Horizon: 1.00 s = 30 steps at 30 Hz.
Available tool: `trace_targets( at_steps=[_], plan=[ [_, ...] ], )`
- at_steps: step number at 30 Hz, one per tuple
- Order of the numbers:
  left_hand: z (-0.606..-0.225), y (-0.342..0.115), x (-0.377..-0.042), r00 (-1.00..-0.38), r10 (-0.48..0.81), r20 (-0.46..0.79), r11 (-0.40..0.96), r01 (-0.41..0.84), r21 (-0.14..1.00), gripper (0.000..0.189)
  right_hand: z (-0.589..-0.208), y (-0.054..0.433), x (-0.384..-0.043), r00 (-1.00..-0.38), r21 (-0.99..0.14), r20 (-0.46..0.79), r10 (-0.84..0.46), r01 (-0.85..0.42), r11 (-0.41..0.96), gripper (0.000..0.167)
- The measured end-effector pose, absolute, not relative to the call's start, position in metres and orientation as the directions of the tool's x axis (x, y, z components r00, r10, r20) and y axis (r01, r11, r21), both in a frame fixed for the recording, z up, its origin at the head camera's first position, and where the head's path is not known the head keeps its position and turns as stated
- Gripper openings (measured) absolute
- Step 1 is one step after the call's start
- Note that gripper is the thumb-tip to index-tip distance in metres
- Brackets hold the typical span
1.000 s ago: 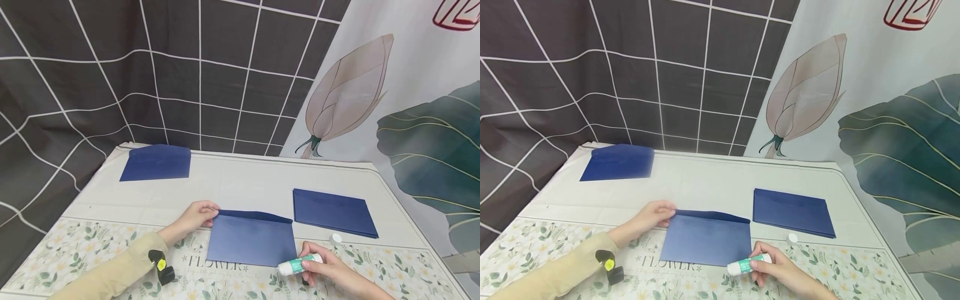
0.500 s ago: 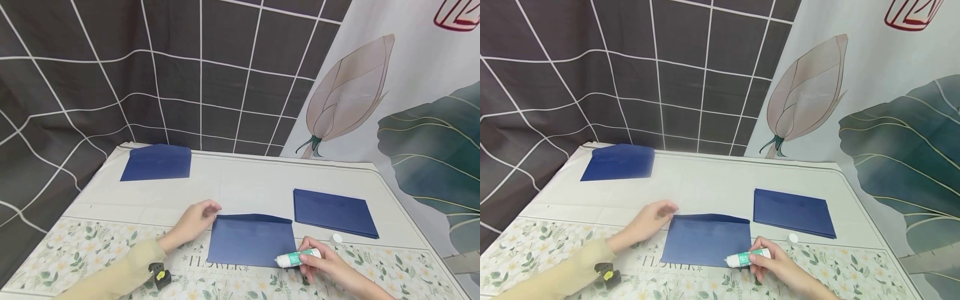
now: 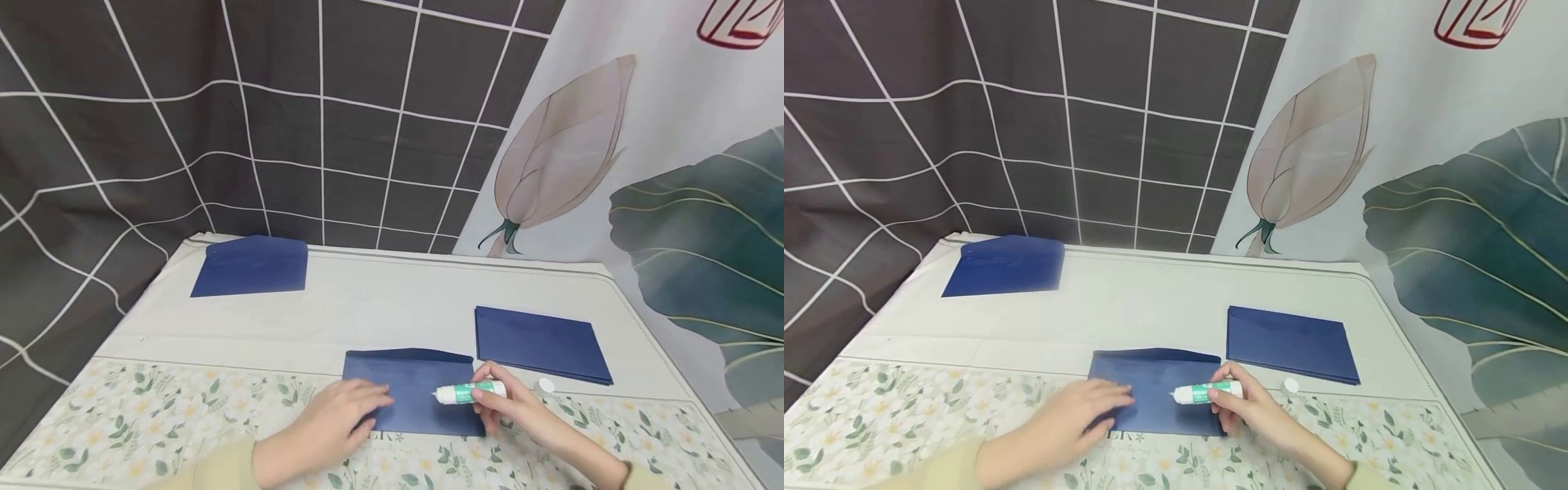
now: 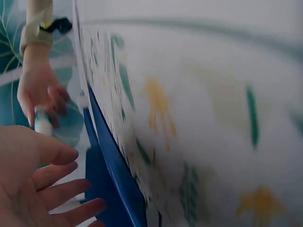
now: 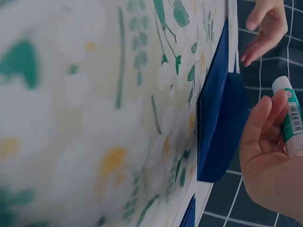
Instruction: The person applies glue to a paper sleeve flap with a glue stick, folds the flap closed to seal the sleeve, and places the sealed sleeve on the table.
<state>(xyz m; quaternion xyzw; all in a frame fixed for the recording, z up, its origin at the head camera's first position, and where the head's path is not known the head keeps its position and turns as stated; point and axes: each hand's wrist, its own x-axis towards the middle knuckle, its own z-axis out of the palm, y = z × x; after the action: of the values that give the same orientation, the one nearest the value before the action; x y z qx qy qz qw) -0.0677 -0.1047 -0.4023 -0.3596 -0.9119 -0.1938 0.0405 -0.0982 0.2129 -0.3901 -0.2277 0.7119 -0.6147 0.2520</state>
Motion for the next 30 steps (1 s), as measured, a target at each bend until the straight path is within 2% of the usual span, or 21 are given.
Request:
trace_targets(
  at_steps=[5,9,14,16,24,30],
  plan=[
    [-0.405,-0.101,-0.055,-0.673,0.737,0.051,0.637,0.719,0.278,0.038,-0.389,0.19,-0.107,-0.775,-0.975,-0.074,-0.627,-0.077,0.209,0.021],
    [-0.411,-0.098,-0.051,-0.627,0.779,0.007,0.614,0.764,0.198,0.044,-0.385,0.172,-0.115,-0.788,-0.947,-0.082,-0.61,-0.13,0.295,0.025],
    [-0.414,-0.094,-0.049,-0.623,0.782,-0.017,0.617,0.771,0.157,0.051,-0.378,0.152,-0.123,-0.842,-0.845,-0.051,-0.537,-0.25,0.473,0.023],
    [-0.414,-0.093,-0.048,-0.635,0.772,-0.024,0.628,0.758,0.175,0.054,-0.376,0.145,-0.126,-0.853,-0.795,-0.015,-0.521,-0.306,0.524,0.024],
    [-0.414,-0.09,-0.045,-0.671,0.738,-0.066,0.669,0.717,0.194,0.061,-0.376,0.114,-0.136,-0.794,-0.513,0.189,-0.578,-0.582,0.631,0.022],
    [-0.414,-0.087,-0.045,-0.684,0.727,-0.065,0.679,0.701,0.217,0.061,-0.38,0.097,-0.146,-0.735,-0.323,0.241,-0.633,-0.676,0.662,0.025]
  ],
)
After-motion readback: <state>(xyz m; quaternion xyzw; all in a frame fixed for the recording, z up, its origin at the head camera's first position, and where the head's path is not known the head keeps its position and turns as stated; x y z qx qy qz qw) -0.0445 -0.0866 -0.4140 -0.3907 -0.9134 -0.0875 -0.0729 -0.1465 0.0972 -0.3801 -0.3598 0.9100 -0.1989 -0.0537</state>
